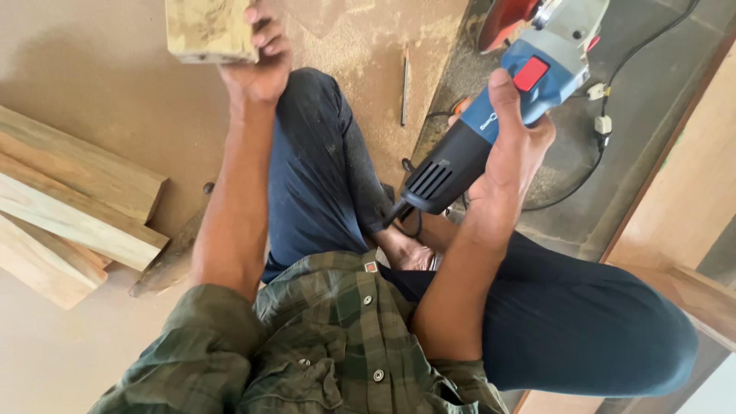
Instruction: The person sands several pieces of wood by hand using a power sander.
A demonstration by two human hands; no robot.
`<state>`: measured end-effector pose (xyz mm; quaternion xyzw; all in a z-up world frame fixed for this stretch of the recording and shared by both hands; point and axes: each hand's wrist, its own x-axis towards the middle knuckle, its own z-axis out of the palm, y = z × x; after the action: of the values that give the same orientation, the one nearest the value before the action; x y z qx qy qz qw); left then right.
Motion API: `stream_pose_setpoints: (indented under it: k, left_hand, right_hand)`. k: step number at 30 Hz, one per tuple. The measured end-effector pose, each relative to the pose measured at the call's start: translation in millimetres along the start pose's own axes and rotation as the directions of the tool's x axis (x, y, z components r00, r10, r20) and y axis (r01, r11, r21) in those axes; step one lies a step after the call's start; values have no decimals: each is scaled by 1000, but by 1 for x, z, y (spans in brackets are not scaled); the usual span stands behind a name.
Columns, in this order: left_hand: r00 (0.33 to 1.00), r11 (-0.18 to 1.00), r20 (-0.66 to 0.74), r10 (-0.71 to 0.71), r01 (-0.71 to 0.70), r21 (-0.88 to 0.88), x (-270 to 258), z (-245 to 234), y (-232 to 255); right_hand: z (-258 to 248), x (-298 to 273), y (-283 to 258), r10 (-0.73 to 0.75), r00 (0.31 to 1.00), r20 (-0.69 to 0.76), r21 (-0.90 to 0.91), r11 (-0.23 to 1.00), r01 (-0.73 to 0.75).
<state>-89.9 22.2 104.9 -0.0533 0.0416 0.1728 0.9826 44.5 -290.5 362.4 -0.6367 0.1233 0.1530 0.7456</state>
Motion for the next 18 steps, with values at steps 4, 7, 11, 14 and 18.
stream_pose_setpoints:
  k: [4, 7, 11, 14, 18]
  left_hand:
    - [909, 869, -286, 303, -140, 474, -12, 22, 9]
    - [610, 738, -456, 648, -357, 573, -34, 50, 7]
    - [633, 693, -380, 675, -367, 620, -54, 38, 25]
    - [644, 734, -408, 647, -381, 563, -31, -2, 34]
    - [667, 768, -379, 641, -548, 333, 41, -20, 50]
  right_hand:
    - [-1, -3, -3, -30, 999, 22, -1, 1000, 30]
    - [-2, 1, -1, -16, 1000, 8, -23, 1000, 17]
    - [-8, 14, 12, 9, 995, -104, -16, 1000, -11]
    - [-14, 25, 14, -33, 998, -54, -59, 998, 29]
    - [-13, 22, 18, 70, 997, -37, -136, 988, -74]
